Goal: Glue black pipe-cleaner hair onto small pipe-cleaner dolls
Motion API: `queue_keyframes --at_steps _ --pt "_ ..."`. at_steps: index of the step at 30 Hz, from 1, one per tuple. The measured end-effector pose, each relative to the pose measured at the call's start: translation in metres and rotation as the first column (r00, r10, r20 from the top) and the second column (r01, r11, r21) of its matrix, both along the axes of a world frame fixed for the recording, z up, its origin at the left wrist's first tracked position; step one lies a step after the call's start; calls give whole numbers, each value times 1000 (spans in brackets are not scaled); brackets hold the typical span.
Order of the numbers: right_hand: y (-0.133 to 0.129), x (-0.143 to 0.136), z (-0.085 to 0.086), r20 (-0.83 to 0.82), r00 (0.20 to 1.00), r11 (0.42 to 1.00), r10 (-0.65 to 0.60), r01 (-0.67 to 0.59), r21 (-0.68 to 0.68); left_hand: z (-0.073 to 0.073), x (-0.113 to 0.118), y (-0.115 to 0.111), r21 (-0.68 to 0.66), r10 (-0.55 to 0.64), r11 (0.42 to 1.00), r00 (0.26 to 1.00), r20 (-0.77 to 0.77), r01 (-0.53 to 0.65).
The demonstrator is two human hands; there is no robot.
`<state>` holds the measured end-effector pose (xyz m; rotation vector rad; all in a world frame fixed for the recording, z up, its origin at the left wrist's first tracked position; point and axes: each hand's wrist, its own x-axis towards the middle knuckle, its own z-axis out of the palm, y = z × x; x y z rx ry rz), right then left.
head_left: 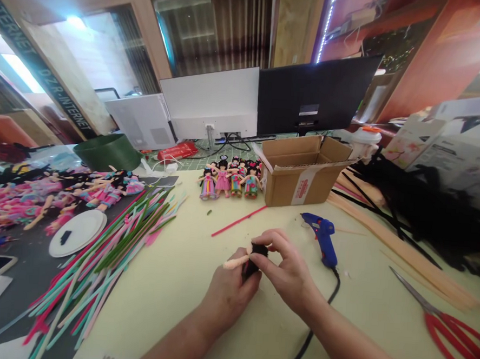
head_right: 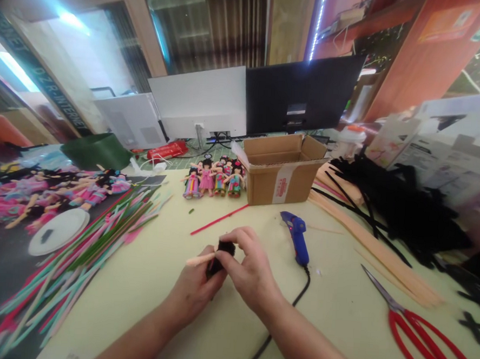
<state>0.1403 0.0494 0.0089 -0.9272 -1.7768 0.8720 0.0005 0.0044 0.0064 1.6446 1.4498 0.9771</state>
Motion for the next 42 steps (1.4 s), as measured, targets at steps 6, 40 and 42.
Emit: queue_keyframes --at_steps 6,40,42 --pt "5 5 1 -56 998 988 -6 -2 -152 -7 -5 2 -269 29 960 934 356 73" --pt "-46 87 44 113 965 967 -236 245 -67 8 -37 12 -350 253 935 598 761 50" --pt "-46 116 31 103 945 941 -309 320 -107 8 -38 11 -364 258 931 659 707 26"
